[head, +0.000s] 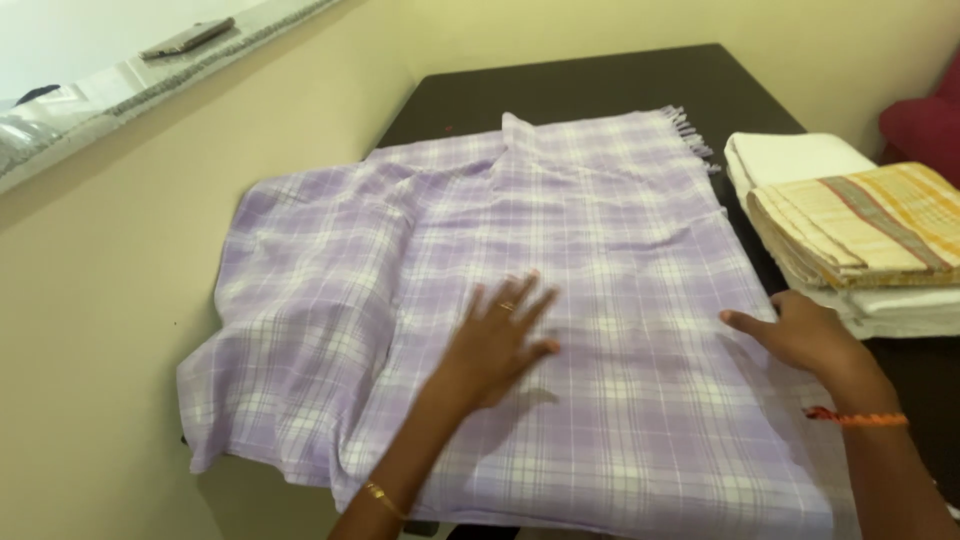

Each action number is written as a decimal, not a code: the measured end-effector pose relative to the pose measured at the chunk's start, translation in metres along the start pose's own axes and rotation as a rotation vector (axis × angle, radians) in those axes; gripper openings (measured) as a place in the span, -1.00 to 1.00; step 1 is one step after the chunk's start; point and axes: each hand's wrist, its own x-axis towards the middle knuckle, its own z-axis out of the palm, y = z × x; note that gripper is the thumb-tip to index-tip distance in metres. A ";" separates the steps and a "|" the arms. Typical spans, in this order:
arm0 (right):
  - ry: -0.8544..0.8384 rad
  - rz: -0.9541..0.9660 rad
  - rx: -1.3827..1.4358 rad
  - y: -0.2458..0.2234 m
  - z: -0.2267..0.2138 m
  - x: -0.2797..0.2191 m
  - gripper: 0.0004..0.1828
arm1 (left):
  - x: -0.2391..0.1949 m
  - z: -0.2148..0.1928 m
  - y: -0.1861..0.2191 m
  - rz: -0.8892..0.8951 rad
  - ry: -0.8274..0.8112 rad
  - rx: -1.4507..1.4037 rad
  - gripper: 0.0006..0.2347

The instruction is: The person unfolds a purple checkered cloth on a dark table and smooths it out with both hands. They repeatedly fold and unfold the cloth, adjusting its position and flattening the fabric to remove wrinkles.

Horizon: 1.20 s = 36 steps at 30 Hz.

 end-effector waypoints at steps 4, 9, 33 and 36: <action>-0.260 0.070 0.276 -0.040 -0.012 0.019 -0.06 | 0.014 0.035 0.017 0.196 -0.053 -0.110 -0.29; -0.469 0.097 0.882 -0.021 -0.016 0.094 -0.30 | 0.000 0.024 0.030 0.144 -0.194 -0.258 -0.30; -0.209 -0.381 0.752 -0.081 -0.066 0.336 -0.60 | 0.027 0.068 0.011 0.209 -0.086 -0.396 -0.37; -0.131 -0.307 0.486 -0.093 -0.038 0.371 -0.62 | 0.033 0.112 0.003 0.183 -0.121 -0.325 -0.37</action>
